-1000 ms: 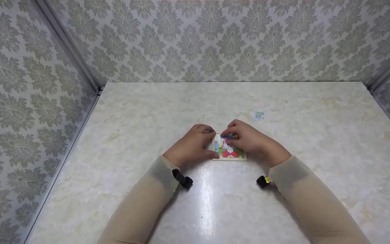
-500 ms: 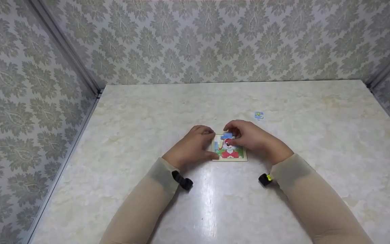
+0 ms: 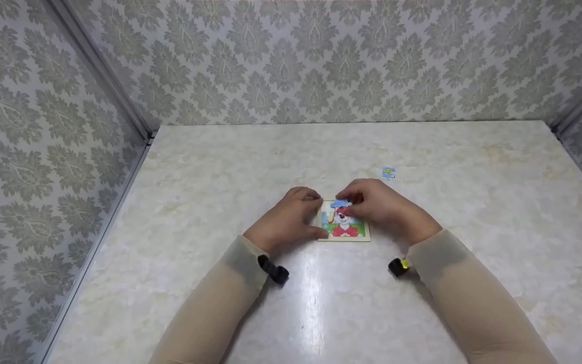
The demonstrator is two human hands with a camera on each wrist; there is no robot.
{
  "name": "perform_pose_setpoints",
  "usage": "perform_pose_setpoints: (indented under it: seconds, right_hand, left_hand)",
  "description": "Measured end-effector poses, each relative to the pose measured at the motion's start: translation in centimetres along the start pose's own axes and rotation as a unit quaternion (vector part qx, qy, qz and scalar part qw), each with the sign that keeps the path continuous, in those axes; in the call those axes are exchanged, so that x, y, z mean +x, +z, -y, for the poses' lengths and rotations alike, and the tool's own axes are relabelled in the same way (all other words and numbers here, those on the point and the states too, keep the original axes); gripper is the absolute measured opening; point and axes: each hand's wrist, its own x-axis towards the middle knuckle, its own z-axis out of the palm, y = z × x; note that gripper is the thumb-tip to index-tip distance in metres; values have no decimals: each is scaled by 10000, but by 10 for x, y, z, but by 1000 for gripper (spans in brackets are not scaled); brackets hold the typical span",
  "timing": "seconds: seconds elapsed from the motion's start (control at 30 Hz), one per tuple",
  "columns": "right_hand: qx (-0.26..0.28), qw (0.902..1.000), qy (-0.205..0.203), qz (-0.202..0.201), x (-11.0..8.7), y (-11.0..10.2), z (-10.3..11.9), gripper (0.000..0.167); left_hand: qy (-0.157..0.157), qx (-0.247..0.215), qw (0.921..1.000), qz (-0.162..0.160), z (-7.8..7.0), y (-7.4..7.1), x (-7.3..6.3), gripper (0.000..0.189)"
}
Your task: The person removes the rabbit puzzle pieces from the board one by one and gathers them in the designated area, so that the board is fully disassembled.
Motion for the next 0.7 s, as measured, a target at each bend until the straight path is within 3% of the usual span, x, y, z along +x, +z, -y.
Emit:
perform_pose_setpoints:
  seconds: [0.23,0.43,0.7]
  right_hand:
    - [4,9998,-47,-215,-7,-20,-10,37]
    - [-82,9966,194,-793,-21,-45,-25,32]
    - [-223,9904,542,-1251,-39,-76,-46,35]
  left_hand:
    - [57,67,10000,-34,-1,1,4,83]
    - [85,52,9999,-47,-1,2,4,84]
    - [10,-21,10000,-60,-3,1,2,84]
